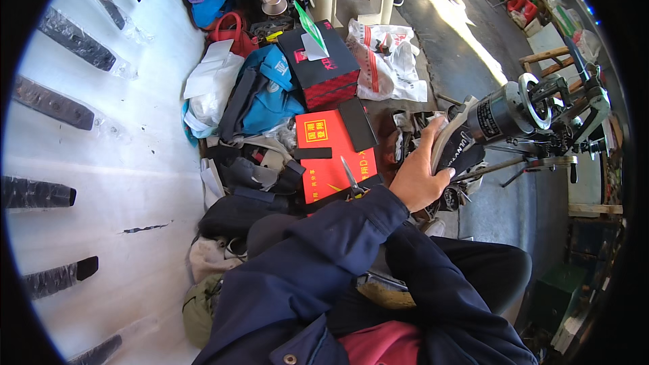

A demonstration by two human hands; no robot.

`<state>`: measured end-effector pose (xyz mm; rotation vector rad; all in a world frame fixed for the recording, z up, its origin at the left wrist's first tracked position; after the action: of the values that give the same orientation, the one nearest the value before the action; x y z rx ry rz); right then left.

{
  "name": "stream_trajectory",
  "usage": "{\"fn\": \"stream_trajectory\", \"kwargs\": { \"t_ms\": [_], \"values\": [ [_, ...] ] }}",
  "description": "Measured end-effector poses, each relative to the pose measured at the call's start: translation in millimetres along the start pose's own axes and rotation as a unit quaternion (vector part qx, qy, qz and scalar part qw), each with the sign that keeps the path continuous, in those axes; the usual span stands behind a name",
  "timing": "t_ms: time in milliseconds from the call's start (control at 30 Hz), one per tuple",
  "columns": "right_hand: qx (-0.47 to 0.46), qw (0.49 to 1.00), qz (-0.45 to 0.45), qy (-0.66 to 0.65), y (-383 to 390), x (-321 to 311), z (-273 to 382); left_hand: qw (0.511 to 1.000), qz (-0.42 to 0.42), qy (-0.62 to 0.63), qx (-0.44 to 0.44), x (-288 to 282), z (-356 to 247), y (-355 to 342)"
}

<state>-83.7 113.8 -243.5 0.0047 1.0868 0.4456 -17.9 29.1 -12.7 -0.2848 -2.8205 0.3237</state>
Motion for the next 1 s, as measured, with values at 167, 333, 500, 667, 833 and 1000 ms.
{"fn": "stream_trajectory", "kwargs": {
  "t_ms": [167, 333, 500, 667, 833, 1000],
  "values": [
    [0.024, 0.999, 0.033, -0.027, -8.6, -6.8, -5.6, 0.999, -0.007, 0.039, 0.0, -1.7, 4.8, 0.3],
    [0.074, 0.97, 0.034, -0.23, 13.5, -58.2, -19.5, 0.995, -0.087, 0.053, -0.022, -12.1, 12.3, 9.1],
    [0.23, 0.859, -0.061, -0.454, 57.7, -152.4, -36.1, 0.957, -0.233, 0.163, -0.058, -31.2, 28.6, 45.5],
    [0.167, 0.86, -0.143, -0.461, 57.3, -202.7, -30.2, 0.964, -0.208, -0.012, -0.164, -29.7, 60.8, 81.7],
    [0.274, 0.793, 0.041, -0.543, 40.8, -187.2, -28.5, 0.98, -0.136, -0.082, -0.118, 3.6, 75.1, 105.3],
    [0.261, 0.903, 0.009, -0.34, 5.6, -180.2, -36.8, 0.968, -0.137, -0.079, -0.193, -1.1, 84.2, 101.6]
  ]
}}
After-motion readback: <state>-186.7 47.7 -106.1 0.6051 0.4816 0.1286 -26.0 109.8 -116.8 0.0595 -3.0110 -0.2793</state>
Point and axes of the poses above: each hand's wrist, its own y-axis away from the middle knuckle, its own x-axis out of the palm, z = x × y, the point moved 2 cm from there along -y, towards the middle knuckle, and after that the axes turned 10 degrees about x, right-handed, at the moved point
